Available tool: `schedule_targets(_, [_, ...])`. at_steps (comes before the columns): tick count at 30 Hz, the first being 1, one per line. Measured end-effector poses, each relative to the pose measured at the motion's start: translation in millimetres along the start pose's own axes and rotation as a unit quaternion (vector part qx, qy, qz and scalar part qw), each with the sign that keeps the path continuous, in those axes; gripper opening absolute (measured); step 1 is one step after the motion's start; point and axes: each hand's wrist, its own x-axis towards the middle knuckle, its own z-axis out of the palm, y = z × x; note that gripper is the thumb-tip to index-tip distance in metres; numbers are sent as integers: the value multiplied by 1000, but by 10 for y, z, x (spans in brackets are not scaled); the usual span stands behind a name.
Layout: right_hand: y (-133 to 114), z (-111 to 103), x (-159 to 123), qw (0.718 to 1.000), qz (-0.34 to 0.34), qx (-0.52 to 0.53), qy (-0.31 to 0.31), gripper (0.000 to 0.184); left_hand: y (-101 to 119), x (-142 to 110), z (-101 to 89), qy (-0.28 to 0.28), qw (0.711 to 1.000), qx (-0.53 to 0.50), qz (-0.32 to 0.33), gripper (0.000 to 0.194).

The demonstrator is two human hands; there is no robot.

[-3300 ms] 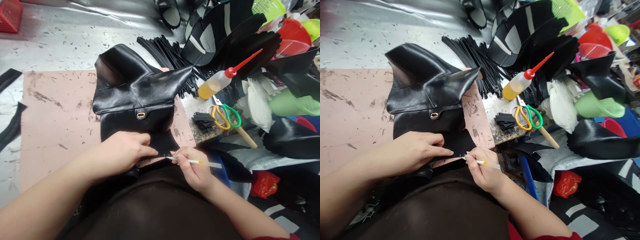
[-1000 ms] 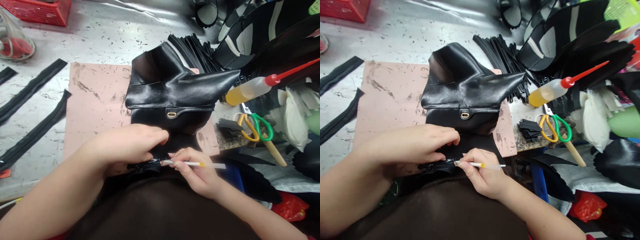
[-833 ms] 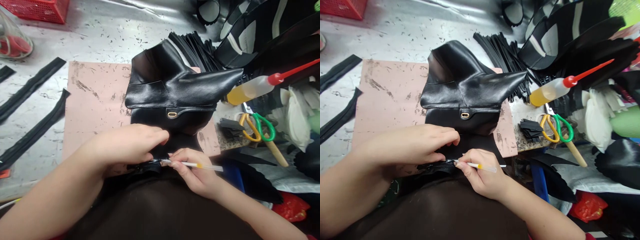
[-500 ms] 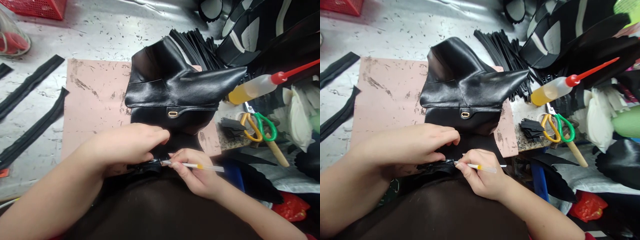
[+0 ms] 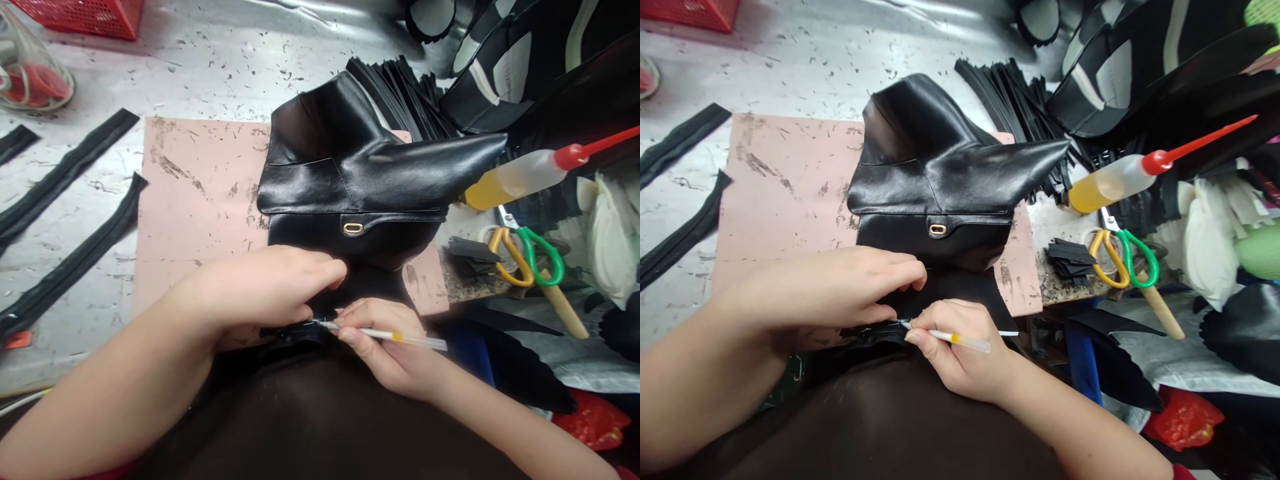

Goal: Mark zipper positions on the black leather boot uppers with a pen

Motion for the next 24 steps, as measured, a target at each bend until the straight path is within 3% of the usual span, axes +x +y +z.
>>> schedule_targets(2, [11,-4,-31,1000,11,22,15,9,1,3,-7,-3,1000,-3,-1,25])
schedule_targets(8, [72,-75,-177,985,99,40,134,11,8,8,-28,-7,1000,4,-9,25])
schedule_targets(16, [75,-157,-244,992,65,-39,105,13,-57,-2,1,15,1000,12,18,22])
schedule_targets(24, [80,-153,-241,995,19,-45,92,12,-24,16,-19,-2,1000,11,-8,20])
